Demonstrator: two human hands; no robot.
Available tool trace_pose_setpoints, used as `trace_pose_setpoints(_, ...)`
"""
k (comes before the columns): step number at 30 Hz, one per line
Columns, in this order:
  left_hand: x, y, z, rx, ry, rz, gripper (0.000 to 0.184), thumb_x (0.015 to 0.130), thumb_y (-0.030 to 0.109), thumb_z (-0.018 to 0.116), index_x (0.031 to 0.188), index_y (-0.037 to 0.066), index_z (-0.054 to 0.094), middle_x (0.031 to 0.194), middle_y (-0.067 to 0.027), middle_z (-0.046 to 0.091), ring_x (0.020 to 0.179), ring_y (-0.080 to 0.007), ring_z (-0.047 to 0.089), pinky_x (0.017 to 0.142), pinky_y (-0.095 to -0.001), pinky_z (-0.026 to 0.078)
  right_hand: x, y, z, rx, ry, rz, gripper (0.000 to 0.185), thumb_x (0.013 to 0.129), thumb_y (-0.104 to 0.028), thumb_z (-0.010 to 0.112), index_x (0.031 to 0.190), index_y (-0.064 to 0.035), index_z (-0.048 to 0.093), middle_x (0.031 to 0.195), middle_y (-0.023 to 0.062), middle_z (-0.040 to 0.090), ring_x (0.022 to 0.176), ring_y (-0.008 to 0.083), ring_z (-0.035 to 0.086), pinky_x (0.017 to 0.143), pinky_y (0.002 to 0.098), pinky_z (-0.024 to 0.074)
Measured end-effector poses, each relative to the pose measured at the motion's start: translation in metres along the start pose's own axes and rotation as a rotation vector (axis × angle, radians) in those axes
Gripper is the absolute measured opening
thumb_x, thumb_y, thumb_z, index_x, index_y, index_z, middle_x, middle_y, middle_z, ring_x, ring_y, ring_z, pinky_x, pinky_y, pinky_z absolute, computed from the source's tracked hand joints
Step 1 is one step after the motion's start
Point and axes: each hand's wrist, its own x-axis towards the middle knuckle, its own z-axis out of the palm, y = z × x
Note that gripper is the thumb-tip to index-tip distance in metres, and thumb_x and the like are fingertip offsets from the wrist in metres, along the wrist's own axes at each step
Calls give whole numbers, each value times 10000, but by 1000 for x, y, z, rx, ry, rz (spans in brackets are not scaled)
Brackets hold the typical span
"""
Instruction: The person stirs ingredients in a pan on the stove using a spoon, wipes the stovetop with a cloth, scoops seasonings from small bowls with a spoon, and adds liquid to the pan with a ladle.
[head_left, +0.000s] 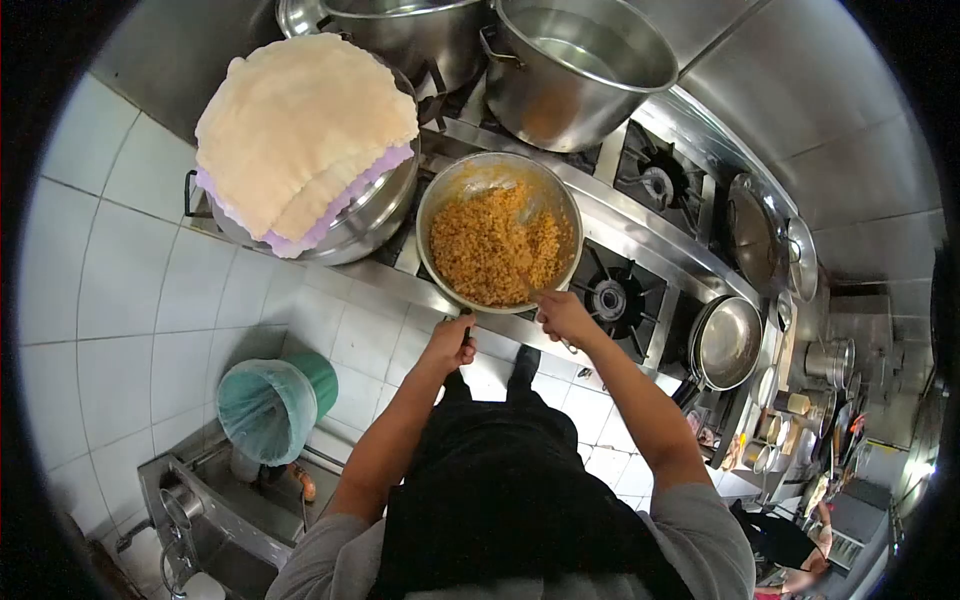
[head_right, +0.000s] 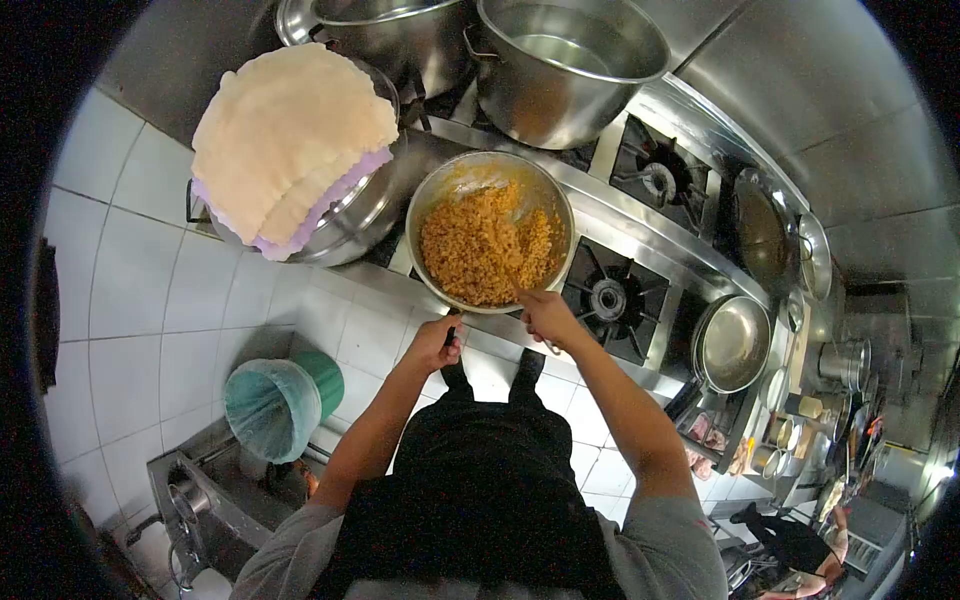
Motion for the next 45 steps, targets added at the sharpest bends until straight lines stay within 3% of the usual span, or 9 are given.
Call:
trace_pose_setpoints(4, -1, 1, -5, -37, -21, 13, 244, 868, 257, 607, 791, 57, 490, 574, -55, 455, 410, -143, 415, 360, -279, 310, -20, -15, -27, -305, 128, -215, 355, 933, -204, 511, 1181, 43, 572, 615, 156, 594, 512, 229, 603, 480, 371, 490)
trace_pose_setpoints(6, 0, 0, -6, -27, -31, 1, 257, 879, 285, 605, 863, 54, 493, 589, -50, 455, 420, -138, 414, 372, -275, 301, -44, -42, -39, -763, 272, -598, 333, 909, -156, 527, 1208, -22, 587, 698, 243, 619, 594, 357, 632, 573, 427, 513)
trace_pose_setpoints(9, 0, 2, -6, -18, -42, 5, 291, 890, 313, 606, 937, 48, 495, 604, -47, 456, 428, -134, 415, 384, -272, 294, -56, -73, -54, -816, 215, -608, 337, 890, -130, 536, 1212, -49, 593, 761, 290, 606, 705, 427, 623, 655, 465, 509)
trace_pose_setpoints(16, -4, 7, -6, 8, -2, 4, 271, 904, 280, 588, 948, 29, 496, 587, -51, 466, 414, -141, 413, 372, -284, 292, 70, -42, -84, -906, 308, -553, 193, 880, -116, 504, 992, 9, 598, 810, 290, 592, 800, 449, 601, 682, 481, 482)
trace_pose_setpoints(19, 0, 7, -7, 38, 9, 10, 269, 907, 277, 582, 947, 25, 494, 572, -49, 460, 412, -142, 416, 365, -287, 291, 97, 9, -39, -874, 180, -585, 265, 886, -143, 496, 1081, -6, 611, 900, 291, 612, 881, 444, 589, 758, 485, 486)
trace_pose_setpoints(23, 3, 5, -7, 22, -26, 7, 283, 906, 284, 582, 958, 21, 492, 558, -47, 456, 408, -143, 417, 365, -288, 291, 13, -55, -40, -817, 113, -725, 326, 895, -146, 502, 1178, -11, 593, 878, 283, 612, 854, 429, 602, 746, 476, 476)
trace_pose_setpoints(27, 2, 3, -9, -5, -25, 3, 305, 902, 296, 585, 974, 16, 489, 575, -46, 456, 412, -141, 411, 374, -287, 297, -56, -99, -48, -958, 87, -482, 339, 917, -166, 490, 1212, -19, 569, 874, 256, 643, 830, 404, 634, 746, 474, 499)
trace_pose_setpoints(38, -2, 5, -4, 22, 24, 26, 260, 850, 280, 612, 867, 53, 487, 575, -68, 463, 393, -149, 408, 354, -293, 316, -10, 17, -22, -1110, 155, -397, 462, 917, -172, 494, 1352, -36, 418, 743, 263, 604, 689, 410, 618, 594, 500, 505)
trace_pose_setpoints(45, 13, 0, -14, -2, -32, -1, 235, 851, 268, 606, 824, 73, 477, 576, -65, 463, 396, -147, 410, 353, -292, 323, -67, -36, -36, -1000, 233, -485, 424, 915, -138, 478, 1330, -56, 445, 768, 271, 613, 689, 422, 621, 619, 503, 514)
